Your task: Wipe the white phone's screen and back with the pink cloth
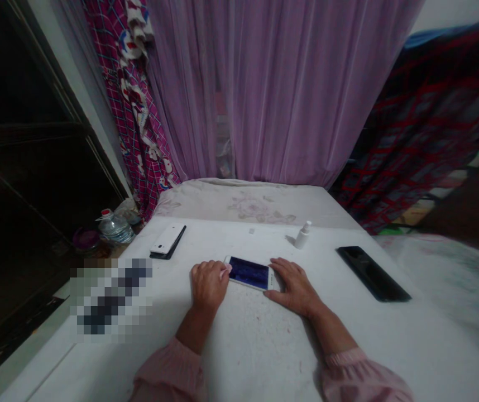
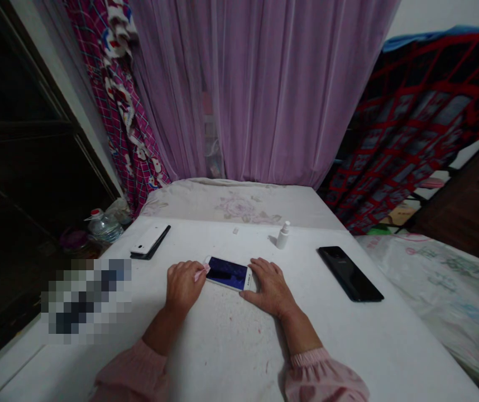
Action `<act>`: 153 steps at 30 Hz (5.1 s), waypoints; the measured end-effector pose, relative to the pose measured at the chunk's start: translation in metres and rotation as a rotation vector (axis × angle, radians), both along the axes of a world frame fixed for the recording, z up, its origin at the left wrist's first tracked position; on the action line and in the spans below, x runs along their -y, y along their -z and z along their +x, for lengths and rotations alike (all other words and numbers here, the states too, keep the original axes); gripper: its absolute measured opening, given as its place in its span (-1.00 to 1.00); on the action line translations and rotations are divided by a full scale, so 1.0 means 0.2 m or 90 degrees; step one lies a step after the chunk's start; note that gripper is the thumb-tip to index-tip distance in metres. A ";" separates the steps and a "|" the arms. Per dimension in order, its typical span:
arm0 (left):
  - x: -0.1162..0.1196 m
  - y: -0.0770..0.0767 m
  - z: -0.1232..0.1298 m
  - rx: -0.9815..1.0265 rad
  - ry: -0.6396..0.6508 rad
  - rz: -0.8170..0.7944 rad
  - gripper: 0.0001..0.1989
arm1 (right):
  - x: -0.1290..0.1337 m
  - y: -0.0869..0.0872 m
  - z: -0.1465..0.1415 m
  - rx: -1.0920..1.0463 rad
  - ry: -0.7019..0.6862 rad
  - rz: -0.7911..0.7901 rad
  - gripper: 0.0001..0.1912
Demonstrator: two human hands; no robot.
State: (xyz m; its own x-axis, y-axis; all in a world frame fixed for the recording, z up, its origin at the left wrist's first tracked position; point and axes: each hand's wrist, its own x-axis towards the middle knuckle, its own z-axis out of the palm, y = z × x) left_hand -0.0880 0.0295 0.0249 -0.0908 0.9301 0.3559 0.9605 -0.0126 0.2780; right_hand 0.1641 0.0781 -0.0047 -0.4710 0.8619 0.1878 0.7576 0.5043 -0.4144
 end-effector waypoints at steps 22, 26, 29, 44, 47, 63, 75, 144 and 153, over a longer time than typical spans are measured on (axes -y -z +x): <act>-0.01 -0.01 -0.03 -0.003 -0.037 -0.024 -0.90 | 0.00 0.00 0.00 0.012 0.005 -0.003 -0.24; 0.01 0.00 0.08 0.010 0.035 -0.009 -0.91 | -0.01 0.03 0.00 0.002 -0.001 0.012 -0.24; 0.03 0.00 0.16 0.020 0.088 0.000 -0.92 | -0.01 0.03 0.01 0.002 -0.002 0.017 -0.24; 0.01 0.02 0.09 0.019 0.076 0.007 -0.89 | -0.01 0.02 0.00 -0.002 -0.004 0.001 -0.22; 0.04 0.02 0.18 0.034 0.135 0.016 -0.92 | -0.01 0.02 0.00 0.001 -0.003 -0.006 -0.23; -0.01 0.09 0.07 0.026 0.106 0.107 -0.83 | 0.01 -0.04 -0.02 0.040 0.020 -0.071 -0.17; -0.02 0.05 0.09 0.021 0.118 0.083 -0.85 | 0.01 -0.02 -0.02 0.017 0.009 -0.038 -0.23; -0.09 0.07 0.08 -0.055 0.171 0.044 -0.74 | 0.01 -0.02 -0.01 0.002 0.000 -0.015 -0.23; -0.06 0.07 0.15 -0.041 0.262 0.045 -0.72 | 0.01 -0.03 -0.01 0.000 -0.002 -0.020 -0.24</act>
